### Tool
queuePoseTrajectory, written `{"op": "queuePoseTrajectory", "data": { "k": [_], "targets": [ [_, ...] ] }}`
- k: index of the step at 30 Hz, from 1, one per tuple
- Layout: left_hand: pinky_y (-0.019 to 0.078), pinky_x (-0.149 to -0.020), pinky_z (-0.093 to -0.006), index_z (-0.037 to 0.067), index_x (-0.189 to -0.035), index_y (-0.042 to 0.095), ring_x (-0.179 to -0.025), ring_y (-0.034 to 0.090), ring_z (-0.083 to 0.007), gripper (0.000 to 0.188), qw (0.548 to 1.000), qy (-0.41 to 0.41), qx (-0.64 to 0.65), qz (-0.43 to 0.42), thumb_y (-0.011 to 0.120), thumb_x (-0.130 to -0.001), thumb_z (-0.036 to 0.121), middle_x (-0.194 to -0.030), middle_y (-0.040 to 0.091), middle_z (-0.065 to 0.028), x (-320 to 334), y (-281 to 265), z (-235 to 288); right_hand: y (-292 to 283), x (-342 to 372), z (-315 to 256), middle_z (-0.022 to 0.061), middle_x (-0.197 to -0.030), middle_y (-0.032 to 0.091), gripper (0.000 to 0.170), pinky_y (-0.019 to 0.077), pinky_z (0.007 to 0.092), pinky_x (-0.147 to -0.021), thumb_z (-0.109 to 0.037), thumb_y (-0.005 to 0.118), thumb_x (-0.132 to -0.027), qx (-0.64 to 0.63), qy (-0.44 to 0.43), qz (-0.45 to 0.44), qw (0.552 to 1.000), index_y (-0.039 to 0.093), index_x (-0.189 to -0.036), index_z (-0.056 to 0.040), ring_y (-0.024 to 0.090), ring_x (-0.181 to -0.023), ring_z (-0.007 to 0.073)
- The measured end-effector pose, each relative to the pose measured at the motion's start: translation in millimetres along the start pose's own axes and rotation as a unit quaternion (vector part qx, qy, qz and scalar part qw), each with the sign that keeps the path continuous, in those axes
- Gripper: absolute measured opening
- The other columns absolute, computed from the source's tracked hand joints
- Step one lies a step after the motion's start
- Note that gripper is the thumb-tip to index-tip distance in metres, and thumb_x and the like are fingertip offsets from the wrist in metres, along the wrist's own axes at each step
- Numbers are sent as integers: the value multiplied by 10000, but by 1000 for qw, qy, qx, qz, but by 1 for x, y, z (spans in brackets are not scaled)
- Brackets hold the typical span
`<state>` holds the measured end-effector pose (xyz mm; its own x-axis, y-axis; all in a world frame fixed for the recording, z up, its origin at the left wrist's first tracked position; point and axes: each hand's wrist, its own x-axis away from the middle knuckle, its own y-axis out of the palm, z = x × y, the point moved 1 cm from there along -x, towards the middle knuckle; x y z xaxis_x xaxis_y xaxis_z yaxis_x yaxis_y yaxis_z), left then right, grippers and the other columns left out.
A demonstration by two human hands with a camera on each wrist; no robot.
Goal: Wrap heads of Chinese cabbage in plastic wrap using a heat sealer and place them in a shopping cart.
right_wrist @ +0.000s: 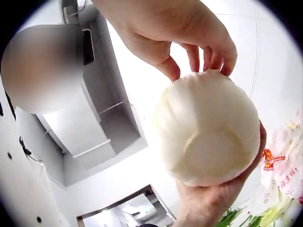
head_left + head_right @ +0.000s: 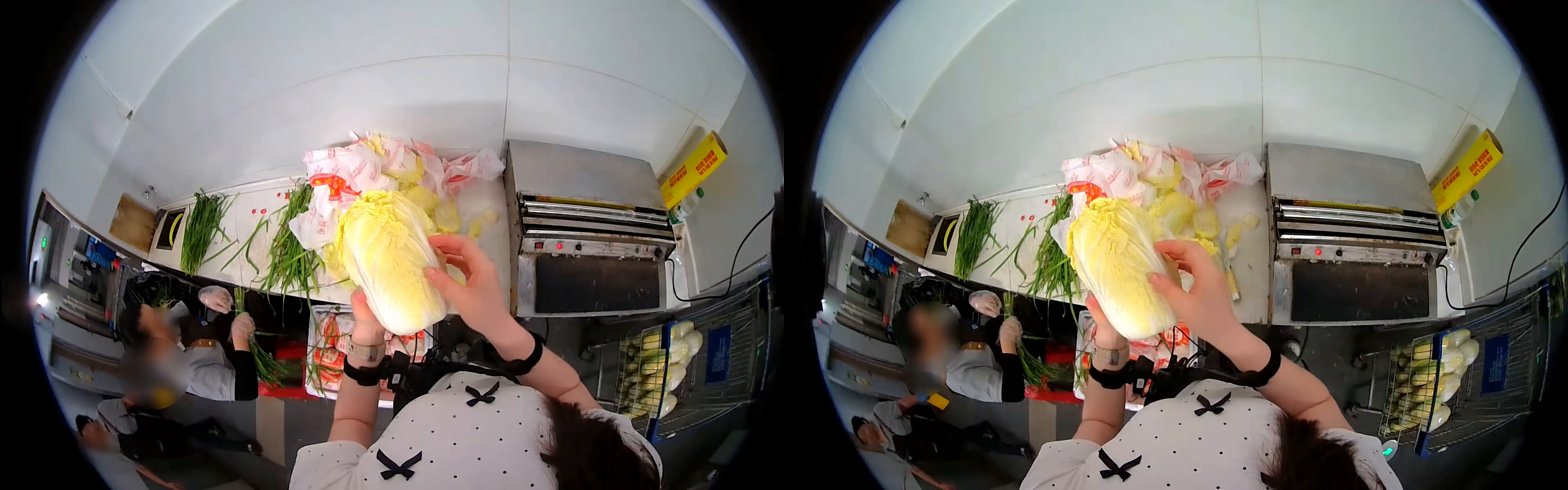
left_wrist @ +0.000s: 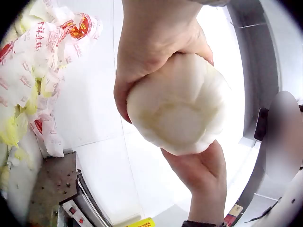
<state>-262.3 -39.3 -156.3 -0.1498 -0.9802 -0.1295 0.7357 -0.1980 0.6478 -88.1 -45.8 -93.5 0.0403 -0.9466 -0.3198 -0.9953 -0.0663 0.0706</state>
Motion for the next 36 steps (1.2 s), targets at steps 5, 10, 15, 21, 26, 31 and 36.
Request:
{"op": "queuePoseTrajectory", "data": {
  "k": [5, 10, 15, 21, 26, 31, 36],
  "targets": [
    [410, -959, -408, -19, -1304, 361, -1123, 498, -312, 764, 999, -17, 34, -34, 545, -740, 462, -1266, 471, -182, 3, -14, -9, -1, 0, 3, 67, -1102, 520, 542, 409, 293, -885, -16, 685, -723, -162, 94, 1, 982, 442, -1207, -27, 496, -1026, 149],
    [420, -944, -394, -30, -1293, 372, -1119, 504, -298, 777, 996, -75, -32, 35, 521, -746, 502, -1266, 474, -176, 5, -19, -14, -7, 2, 17, 81, -1092, 525, 583, 411, 274, -860, -23, 704, -704, -141, 127, 7, 982, 425, -1216, -34, 508, -995, 148],
    [436, -925, -386, -43, -1280, 381, -1106, 517, -291, 715, 996, -84, -10, 20, 402, -813, 498, -1252, 487, -177, 6, -26, -24, -17, -3, 16, 110, -1138, 528, 619, 420, 284, -880, -3, 682, -723, -207, 221, -31, 953, 377, -1262, -16, 522, -1032, 164],
    [453, -898, -426, 12, -1287, 381, -1069, 535, -301, 652, 997, -69, 24, -6, 326, -861, 502, -1232, 499, -168, -1, -30, -35, -19, -5, 17, 97, -1182, 527, 595, 396, 324, -941, 11, 653, -736, -313, 221, -42, 923, 386, -1267, 2, 518, -1083, 186],
    [408, -948, -449, 63, -1319, 360, -1130, 491, -301, 637, 993, -60, 87, 46, 309, -873, 515, -1282, 463, -141, -13, -21, -34, -29, 5, 27, 89, -1190, 520, 536, 385, 338, -954, 7, 632, -743, -358, 207, 0, 910, 422, -1237, 8, 509, -1089, 181],
    [345, -994, -487, 136, -1348, 337, -1201, 420, -305, 646, 960, -37, 273, 49, 325, -866, 566, -1334, 421, -91, -22, -43, -34, -42, 16, 16, 96, -1159, 557, 264, 369, 381, -969, -79, 682, -738, -181, -23, -215, 959, 639, -998, -62, 502, -1118, 212],
    [301, -1003, -539, 153, -1336, 361, -1215, 397, -304, 648, 957, -28, 267, 109, 413, -840, 567, -1331, 426, -82, -23, -74, -36, -27, 32, 16, 58, -1030, 645, 214, 304, 387, -1020, -133, 663, -751, -82, -59, -410, 906, 665, -952, -59, 554, -1066, 242]
  ]
}}
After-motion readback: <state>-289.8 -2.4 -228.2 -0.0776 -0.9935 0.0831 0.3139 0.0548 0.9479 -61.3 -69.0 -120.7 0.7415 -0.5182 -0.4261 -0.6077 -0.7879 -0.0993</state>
